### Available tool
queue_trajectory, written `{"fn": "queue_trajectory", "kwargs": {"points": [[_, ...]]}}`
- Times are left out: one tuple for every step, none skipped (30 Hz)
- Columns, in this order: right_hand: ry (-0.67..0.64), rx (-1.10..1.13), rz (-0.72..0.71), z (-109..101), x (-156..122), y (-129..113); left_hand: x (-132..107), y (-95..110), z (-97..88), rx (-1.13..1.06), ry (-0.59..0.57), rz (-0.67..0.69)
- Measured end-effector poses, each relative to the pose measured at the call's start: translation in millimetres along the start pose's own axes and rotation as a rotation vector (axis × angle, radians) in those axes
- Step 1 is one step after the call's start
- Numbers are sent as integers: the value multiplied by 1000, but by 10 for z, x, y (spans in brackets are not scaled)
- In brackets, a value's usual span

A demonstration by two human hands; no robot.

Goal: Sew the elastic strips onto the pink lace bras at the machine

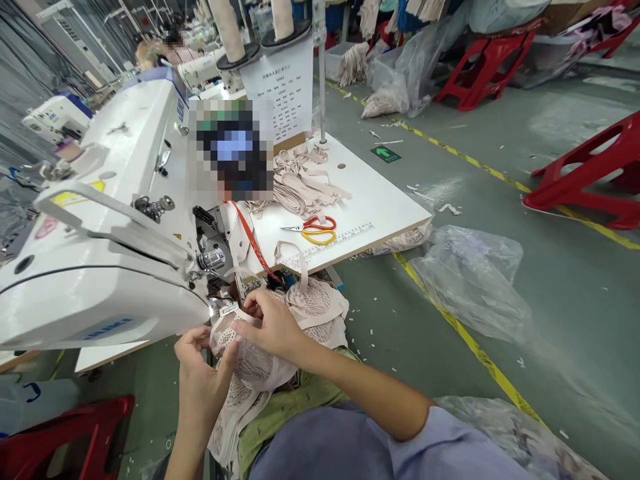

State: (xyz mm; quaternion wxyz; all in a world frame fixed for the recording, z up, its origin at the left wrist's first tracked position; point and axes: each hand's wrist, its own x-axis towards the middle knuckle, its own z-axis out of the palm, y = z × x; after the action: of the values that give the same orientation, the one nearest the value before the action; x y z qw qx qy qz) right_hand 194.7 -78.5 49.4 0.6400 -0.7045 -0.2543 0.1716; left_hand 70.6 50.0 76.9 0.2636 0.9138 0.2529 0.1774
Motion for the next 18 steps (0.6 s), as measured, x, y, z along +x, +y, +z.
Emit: {"fn": "queue_trajectory", "kwargs": {"points": [[-3, 20, 33, 11, -1, -3, -10, 1, -8, -35, -17, -15], [-9, 46, 61, 12, -9, -3, -28, 5, -16, -78, -36, -34], [-20, 81, 83, 2, -24, 1, -55, 14, -24, -132, -58, -53], [-41, 126, 100, -19, -48, 8, -91, 28, -30, -198, -83, -72], [-66, 178, 119, -51, -80, 19, -134, 47, -35, -277, -110, -90], [-98, 229, 141, -90, -119, 32, -182, 69, -37, -371, -136, -111], [-133, 270, 163, -133, -162, 46, -232, 94, -36, -472, -159, -136], [-165, 300, 182, -176, -207, 60, -281, 117, -33, -573, -176, -165], [-194, 321, 199, -214, -251, 71, -323, 137, -27, -665, -189, -200], [-214, 339, 215, -245, -292, 79, -356, 148, -18, -742, -200, -237], [-228, 362, 233, -266, -329, 83, -377, 150, -7, -802, -215, -270], [-239, 393, 256, -275, -362, 80, -387, 141, 8, -846, -241, -301], [-244, 428, 283, -275, -393, 69, -385, 123, 23, -877, -287, -329], [-253, 458, 312, -266, -423, 50, -374, 99, 39, -906, -348, -351], [-266, 476, 337, -251, -456, 23, -357, 74, 52, -940, -413, -368], [-284, 478, 351, -234, -492, -12, -339, 52, 61, -980, -473, -375], [-312, 455, 345, -219, -532, -50, -324, 36, 63, -1016, -526, -371], [-357, 406, 312, -210, -574, -88, -315, 28, 57, -1039, -567, -353]]}}
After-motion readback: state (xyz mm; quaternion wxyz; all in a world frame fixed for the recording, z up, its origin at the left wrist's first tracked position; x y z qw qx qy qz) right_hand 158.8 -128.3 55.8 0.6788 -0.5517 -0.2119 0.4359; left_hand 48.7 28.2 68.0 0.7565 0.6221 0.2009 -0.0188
